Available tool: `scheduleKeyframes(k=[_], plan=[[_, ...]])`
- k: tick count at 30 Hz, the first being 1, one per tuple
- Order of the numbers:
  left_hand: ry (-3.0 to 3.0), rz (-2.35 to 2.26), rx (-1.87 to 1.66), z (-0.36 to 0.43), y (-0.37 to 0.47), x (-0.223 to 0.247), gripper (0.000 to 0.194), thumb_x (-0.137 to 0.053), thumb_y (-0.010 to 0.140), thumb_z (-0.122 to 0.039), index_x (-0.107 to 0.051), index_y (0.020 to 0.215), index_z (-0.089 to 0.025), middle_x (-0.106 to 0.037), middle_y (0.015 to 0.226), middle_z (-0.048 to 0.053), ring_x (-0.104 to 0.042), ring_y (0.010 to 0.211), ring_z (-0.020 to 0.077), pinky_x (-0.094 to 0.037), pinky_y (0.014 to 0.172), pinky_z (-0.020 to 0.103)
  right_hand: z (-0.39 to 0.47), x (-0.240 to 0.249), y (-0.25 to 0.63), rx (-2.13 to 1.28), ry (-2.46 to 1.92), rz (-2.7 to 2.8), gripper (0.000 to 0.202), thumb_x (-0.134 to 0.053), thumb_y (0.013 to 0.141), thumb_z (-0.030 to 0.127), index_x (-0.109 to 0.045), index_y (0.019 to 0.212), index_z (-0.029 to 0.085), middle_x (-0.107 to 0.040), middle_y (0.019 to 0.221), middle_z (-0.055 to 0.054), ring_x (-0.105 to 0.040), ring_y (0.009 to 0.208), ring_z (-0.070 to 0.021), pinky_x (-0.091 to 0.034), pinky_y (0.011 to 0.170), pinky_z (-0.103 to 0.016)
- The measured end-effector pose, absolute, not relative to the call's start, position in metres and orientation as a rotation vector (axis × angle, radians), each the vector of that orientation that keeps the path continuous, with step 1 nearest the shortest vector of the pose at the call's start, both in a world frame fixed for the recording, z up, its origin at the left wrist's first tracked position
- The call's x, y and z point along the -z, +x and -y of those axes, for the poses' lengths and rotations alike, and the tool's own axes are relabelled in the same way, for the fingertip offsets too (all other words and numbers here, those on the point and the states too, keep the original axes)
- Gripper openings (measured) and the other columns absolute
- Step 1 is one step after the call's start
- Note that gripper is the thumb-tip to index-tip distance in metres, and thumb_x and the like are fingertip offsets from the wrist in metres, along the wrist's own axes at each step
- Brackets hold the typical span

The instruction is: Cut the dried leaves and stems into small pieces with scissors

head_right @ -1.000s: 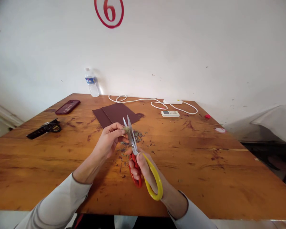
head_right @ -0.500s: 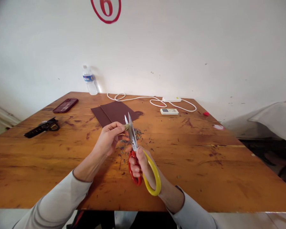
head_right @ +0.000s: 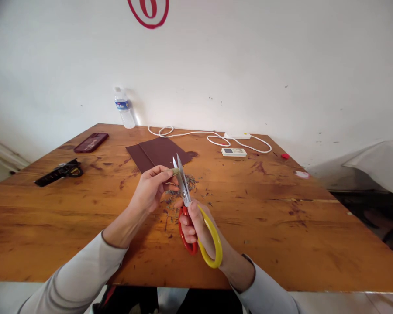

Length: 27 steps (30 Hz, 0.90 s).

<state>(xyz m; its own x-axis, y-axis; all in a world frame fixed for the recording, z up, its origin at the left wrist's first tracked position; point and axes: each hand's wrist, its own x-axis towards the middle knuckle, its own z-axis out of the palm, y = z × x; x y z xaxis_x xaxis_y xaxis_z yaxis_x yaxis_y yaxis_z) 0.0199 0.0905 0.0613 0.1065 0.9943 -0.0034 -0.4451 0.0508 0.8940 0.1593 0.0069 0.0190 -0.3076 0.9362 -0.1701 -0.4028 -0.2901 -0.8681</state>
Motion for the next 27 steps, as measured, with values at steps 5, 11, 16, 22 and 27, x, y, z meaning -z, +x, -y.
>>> scheduleKeyframes(k=[5,11,16,22,27], plan=[[0.873,-0.806,-1.358,-0.0913,0.0200,-0.0625,0.018,-0.075,0.061,-0.022,-0.060,0.063,-0.013,-0.063,0.059,0.002,-0.059,0.054,0.0125,-0.054,0.048,0.024,-0.0032,-0.0251,0.1589,-1.745,-0.896,0.967,0.060,-0.058,0.075,0.078,-0.055,0.096,0.021,-0.039,0.067,0.007,-0.023,0.048,-0.0054,-0.023,0.040,-0.014],[0.840,-0.804,-1.393,-0.0918,0.0197,-0.0615,0.020,-0.076,0.059,-0.022,-0.059,0.064,-0.014,-0.062,0.059,0.001,-0.058,0.054,0.0123,-0.053,0.046,0.024,-0.0048,-0.0253,0.1585,-1.737,-0.905,0.966,0.060,-0.062,0.071,0.078,-0.055,0.090,0.023,-0.037,0.062,0.008,-0.022,0.043,-0.0051,-0.021,0.037,-0.017],[0.824,-0.801,-1.403,-0.0925,0.0198,-0.0605,0.020,-0.076,0.059,-0.022,-0.058,0.064,-0.014,-0.063,0.059,0.001,-0.059,0.053,0.0126,-0.053,0.047,0.025,-0.0035,-0.0281,0.1587,-1.733,-0.913,0.969,0.058,-0.062,0.072,0.077,-0.055,0.090,0.023,-0.039,0.063,0.008,-0.024,0.043,-0.0060,-0.022,0.036,-0.018],[0.826,-0.801,-1.402,-0.0935,0.0197,-0.0605,0.019,-0.076,0.059,-0.023,-0.060,0.065,-0.014,-0.063,0.059,0.001,-0.059,0.052,0.0124,-0.053,0.046,0.024,-0.0027,-0.0271,0.1594,-1.746,-0.910,0.971,0.058,-0.062,0.073,0.076,-0.054,0.092,0.022,-0.039,0.064,0.008,-0.024,0.044,-0.0055,-0.020,0.038,-0.019],[0.832,-0.804,-1.410,-0.0933,0.0197,-0.0607,0.019,-0.076,0.059,-0.023,-0.060,0.064,-0.014,-0.063,0.059,0.001,-0.058,0.051,0.0117,-0.053,0.046,0.024,-0.0035,-0.0227,0.1597,-1.747,-0.912,0.973,0.050,-0.058,0.083,0.068,-0.054,0.097,0.020,-0.039,0.065,0.008,-0.025,0.044,-0.0054,-0.021,0.039,-0.019]])
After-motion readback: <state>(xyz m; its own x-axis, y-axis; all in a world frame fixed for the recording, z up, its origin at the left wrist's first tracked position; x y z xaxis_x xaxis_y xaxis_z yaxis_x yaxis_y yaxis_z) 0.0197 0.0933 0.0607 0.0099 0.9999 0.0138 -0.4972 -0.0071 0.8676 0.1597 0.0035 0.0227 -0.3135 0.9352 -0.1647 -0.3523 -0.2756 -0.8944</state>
